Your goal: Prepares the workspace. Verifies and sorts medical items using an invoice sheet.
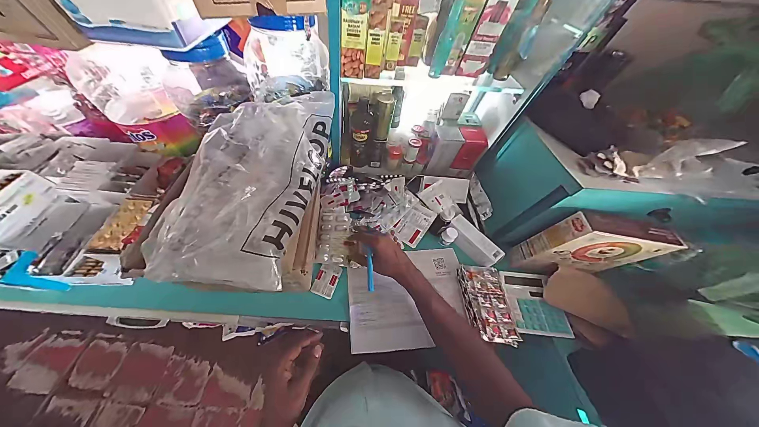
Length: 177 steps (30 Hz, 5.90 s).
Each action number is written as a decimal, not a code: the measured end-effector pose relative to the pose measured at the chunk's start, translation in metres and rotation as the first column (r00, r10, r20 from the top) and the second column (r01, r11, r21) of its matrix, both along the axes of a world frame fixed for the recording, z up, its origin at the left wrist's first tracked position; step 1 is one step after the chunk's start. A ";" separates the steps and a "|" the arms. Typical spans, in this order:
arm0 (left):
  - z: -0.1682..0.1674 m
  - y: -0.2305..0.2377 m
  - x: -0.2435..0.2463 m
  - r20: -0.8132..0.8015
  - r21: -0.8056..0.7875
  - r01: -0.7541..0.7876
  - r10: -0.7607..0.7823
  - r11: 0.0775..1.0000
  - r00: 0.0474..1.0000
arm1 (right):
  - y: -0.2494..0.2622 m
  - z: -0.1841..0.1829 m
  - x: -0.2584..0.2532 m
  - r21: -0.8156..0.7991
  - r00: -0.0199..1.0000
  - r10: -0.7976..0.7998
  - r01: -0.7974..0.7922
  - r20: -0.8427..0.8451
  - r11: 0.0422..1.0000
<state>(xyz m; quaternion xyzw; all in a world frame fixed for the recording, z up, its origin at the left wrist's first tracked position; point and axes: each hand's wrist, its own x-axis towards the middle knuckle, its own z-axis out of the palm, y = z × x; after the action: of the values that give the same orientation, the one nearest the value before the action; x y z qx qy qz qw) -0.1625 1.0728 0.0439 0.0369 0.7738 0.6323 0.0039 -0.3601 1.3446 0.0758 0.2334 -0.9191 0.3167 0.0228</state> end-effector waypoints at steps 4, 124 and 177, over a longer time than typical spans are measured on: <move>-0.002 -0.003 0.001 -0.035 0.024 0.020 -0.019 1.000 0.999 | -0.011 0.010 0.007 -0.107 0.999 -0.049 0.046 -0.020 0.993; 0.015 0.028 -0.022 0.300 0.564 -0.144 -0.039 0.813 0.953 | 0.031 0.005 0.004 -0.049 0.836 -0.548 0.546 -0.026 0.836; 0.019 0.013 -0.022 0.234 0.556 -0.011 -0.144 0.831 0.962 | 0.215 0.096 -0.014 0.208 0.662 -0.736 0.747 -0.141 0.631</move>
<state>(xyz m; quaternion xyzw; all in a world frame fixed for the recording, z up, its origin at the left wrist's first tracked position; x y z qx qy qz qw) -0.1843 1.0855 0.0634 -0.0217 0.5488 0.8272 0.1189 -0.3740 1.5598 0.1716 -0.1572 -0.9648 0.1566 0.1411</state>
